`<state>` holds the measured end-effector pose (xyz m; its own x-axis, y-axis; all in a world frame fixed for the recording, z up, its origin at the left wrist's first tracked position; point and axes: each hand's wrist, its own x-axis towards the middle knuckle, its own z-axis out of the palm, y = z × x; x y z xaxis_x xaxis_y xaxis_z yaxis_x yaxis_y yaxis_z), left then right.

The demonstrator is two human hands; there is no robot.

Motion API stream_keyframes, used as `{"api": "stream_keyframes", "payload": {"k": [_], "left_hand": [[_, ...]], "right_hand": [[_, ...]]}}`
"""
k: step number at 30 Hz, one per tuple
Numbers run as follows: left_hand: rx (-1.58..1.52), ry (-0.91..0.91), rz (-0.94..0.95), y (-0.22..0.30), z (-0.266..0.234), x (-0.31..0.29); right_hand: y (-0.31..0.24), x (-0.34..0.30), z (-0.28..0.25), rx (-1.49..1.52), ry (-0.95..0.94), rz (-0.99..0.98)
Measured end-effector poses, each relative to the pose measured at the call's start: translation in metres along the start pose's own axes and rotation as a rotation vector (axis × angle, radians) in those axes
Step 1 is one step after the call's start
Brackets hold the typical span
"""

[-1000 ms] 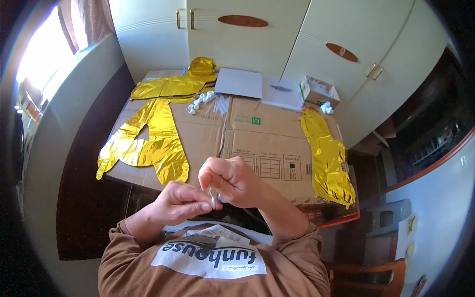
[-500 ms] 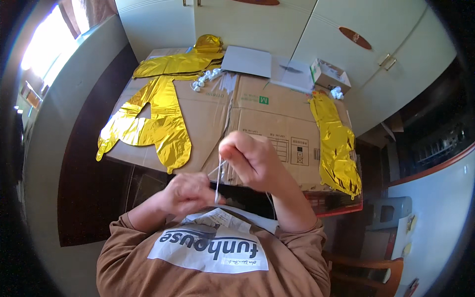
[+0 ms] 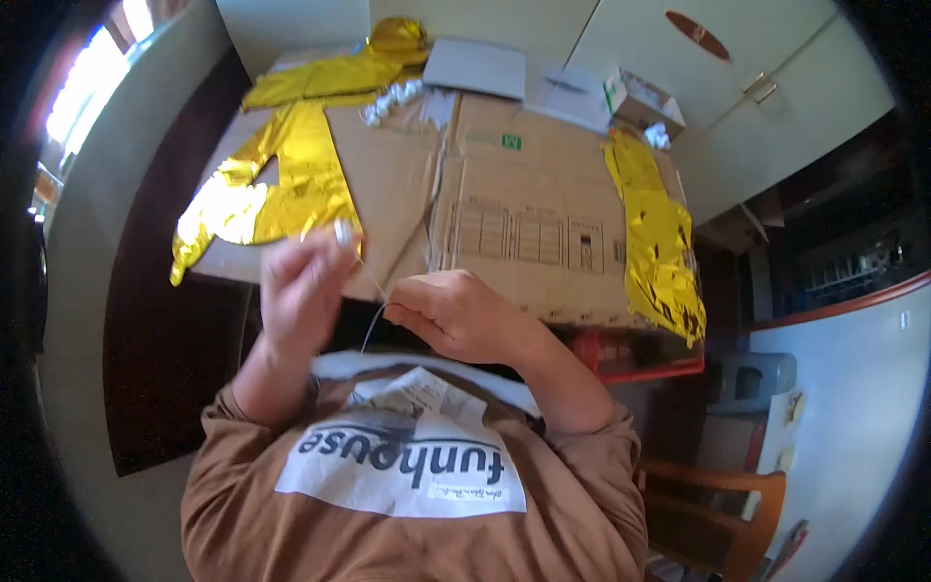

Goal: Threading small white foam-like pieces onto a thin white string.

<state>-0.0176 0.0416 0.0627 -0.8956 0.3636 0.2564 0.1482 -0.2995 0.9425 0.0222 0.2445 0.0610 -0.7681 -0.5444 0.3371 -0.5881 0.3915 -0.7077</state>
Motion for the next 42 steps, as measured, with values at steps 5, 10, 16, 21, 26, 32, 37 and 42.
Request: {"api": "stream_keyframes", "payload": {"k": [5, 10, 16, 21, 26, 32, 37, 42], "left_hand": [[0.156, -0.519, 0.015, -0.003, 0.011, -0.022], [0.138, 0.018, 0.041, 0.001, -0.004, 0.001], [-0.379, -0.404, -0.154, 0.008, 0.005, -0.009], [0.203, -0.055, 0.05, -0.009, -0.004, 0.007], [-0.173, -0.21, -0.148, 0.0, 0.009, -0.005], [0.186, -0.379, -0.047, -0.029, 0.011, -0.011], [-0.15, -0.061, 0.004, -0.008, 0.013, 0.011], [0.199, -0.423, -0.137, -0.007, 0.014, -0.015]], "right_hand": [[-0.009, 0.001, -0.019, 0.281, 0.401, 0.059], [-0.019, -0.001, 0.005, 0.117, 0.047, 0.022], [-0.003, 0.012, -0.019, 0.287, 0.083, 0.324], [-0.018, 0.021, -0.013, 0.203, 0.243, 0.007], [0.006, 0.011, -0.015, 0.203, 0.183, 0.177], [-0.016, 0.01, -0.036, 0.126, 0.415, 0.035], [-0.009, -0.001, -0.006, -0.125, -0.011, 0.016], [-0.018, 0.008, -0.029, 0.207, 0.351, 0.092]]}}
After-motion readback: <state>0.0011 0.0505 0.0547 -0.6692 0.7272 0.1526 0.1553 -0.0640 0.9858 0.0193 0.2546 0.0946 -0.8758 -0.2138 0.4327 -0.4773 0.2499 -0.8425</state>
